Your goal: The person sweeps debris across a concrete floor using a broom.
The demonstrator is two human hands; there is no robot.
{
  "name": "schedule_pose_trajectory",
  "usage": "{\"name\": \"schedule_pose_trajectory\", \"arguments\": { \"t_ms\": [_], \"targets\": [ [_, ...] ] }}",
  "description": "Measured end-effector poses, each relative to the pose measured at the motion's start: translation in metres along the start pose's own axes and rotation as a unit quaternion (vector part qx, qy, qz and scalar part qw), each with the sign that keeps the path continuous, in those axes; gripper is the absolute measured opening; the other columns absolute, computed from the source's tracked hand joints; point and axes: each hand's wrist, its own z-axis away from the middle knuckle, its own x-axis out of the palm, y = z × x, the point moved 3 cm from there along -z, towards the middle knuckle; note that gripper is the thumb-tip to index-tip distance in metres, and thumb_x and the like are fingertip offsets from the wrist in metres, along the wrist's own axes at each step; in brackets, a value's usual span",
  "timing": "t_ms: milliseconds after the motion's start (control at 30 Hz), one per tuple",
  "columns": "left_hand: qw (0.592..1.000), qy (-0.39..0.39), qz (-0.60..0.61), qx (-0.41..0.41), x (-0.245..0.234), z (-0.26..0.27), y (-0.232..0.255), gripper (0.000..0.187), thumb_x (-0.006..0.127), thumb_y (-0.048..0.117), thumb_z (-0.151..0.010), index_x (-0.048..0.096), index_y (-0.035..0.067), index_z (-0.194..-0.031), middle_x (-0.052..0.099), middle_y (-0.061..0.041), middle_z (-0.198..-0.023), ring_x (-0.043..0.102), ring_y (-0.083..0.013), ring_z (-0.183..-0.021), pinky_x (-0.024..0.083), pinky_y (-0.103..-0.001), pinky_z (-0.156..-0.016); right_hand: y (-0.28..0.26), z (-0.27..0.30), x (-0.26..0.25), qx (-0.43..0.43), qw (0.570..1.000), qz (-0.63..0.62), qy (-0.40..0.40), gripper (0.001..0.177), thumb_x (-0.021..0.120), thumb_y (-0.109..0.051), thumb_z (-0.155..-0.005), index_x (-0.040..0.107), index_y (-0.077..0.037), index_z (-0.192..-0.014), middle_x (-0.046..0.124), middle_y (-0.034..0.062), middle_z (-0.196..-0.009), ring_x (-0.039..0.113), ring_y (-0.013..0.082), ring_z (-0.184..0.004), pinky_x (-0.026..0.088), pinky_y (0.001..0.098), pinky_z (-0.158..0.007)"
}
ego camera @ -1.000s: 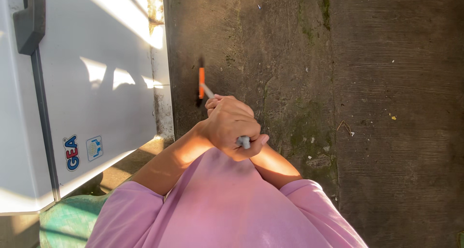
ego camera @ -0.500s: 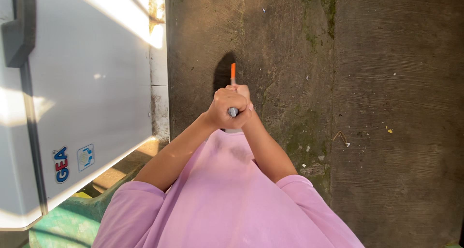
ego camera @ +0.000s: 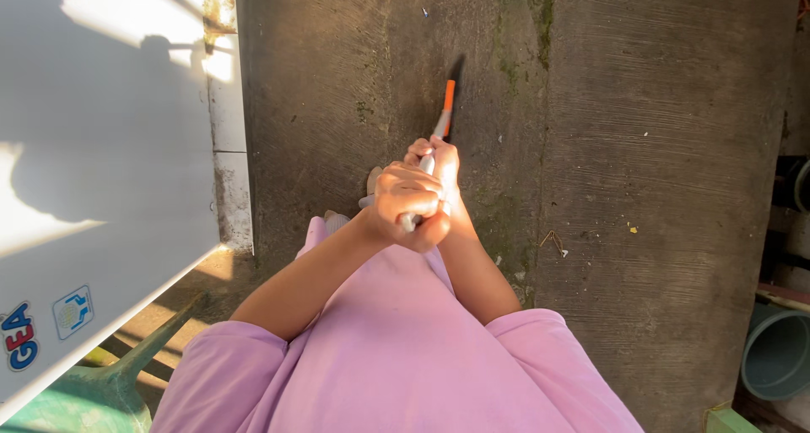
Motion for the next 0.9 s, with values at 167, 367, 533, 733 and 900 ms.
{"name": "schedule_pose_trajectory", "arguments": {
  "t_ms": [167, 367, 533, 733, 900],
  "targets": [
    [0.993, -0.107, 0.036, -0.041, 0.017, -0.066, 0.028, 0.029, 0.065, 0.000, -0.074, 0.041, 0.008, -0.060, 0.045, -0.004, -0.053, 0.047, -0.0199, -0.045, 0.033, -0.033, -0.049, 0.003, -0.004, 0.042, 0.170, 0.972, -0.152, -0.058, 0.028, 0.040, -0.016, -0.108, 0.043, -0.004, -0.082, 0.041, -0.0020, -0.062, 0.040, 0.0079, -0.048, 0.030, 0.0254, -0.046],
    [0.953, -0.222, -0.039, -0.204, 0.025, -0.068, -0.015, 0.031, 0.070, 0.011, -0.071, 0.042, 0.008, -0.058, 0.047, -0.004, -0.049, 0.048, -0.0230, -0.041, 0.035, -0.036, -0.045, 0.038, -0.073, 0.045, 0.361, 0.900, -0.237, -0.063, 0.023, 0.044, -0.017, -0.107, 0.046, 0.007, -0.104, 0.044, -0.0015, -0.063, 0.043, 0.0063, -0.047, 0.030, 0.0240, -0.046],
    [0.957, -0.170, -0.116, -0.206, 0.004, -0.029, -0.072, 0.026, 0.069, 0.011, -0.075, 0.046, 0.007, -0.063, 0.052, -0.005, -0.055, 0.054, -0.0239, -0.048, 0.039, -0.036, -0.048, 0.056, -0.157, 0.027, 0.435, 0.878, -0.193, -0.045, 0.025, 0.048, -0.020, -0.107, 0.045, 0.005, -0.106, 0.046, -0.0050, -0.060, 0.045, 0.0053, -0.045, 0.034, 0.0216, -0.046],
    [0.966, -0.135, -0.088, -0.204, -0.027, -0.026, -0.117, 0.028, 0.070, 0.006, -0.077, 0.046, 0.007, -0.063, 0.050, -0.004, -0.056, 0.047, -0.0195, -0.049, 0.036, -0.034, -0.055, -0.015, -0.161, 0.007, 0.249, 0.955, -0.148, -0.069, 0.024, 0.047, -0.010, -0.099, 0.052, 0.009, -0.113, 0.045, -0.0042, -0.059, 0.046, 0.0041, -0.046, 0.031, 0.0207, -0.046],
    [0.980, -0.100, -0.048, -0.163, -0.046, -0.048, -0.133, 0.033, 0.069, 0.004, -0.077, 0.042, 0.008, -0.058, 0.040, -0.001, -0.053, 0.039, -0.0194, -0.050, 0.036, -0.033, -0.070, -0.055, -0.143, 0.038, 0.127, 0.981, -0.137, -0.057, 0.018, 0.047, -0.009, -0.100, 0.049, 0.006, -0.109, 0.045, -0.0040, -0.060, 0.046, 0.0046, -0.047, 0.030, 0.0210, -0.047]
  ]
}}
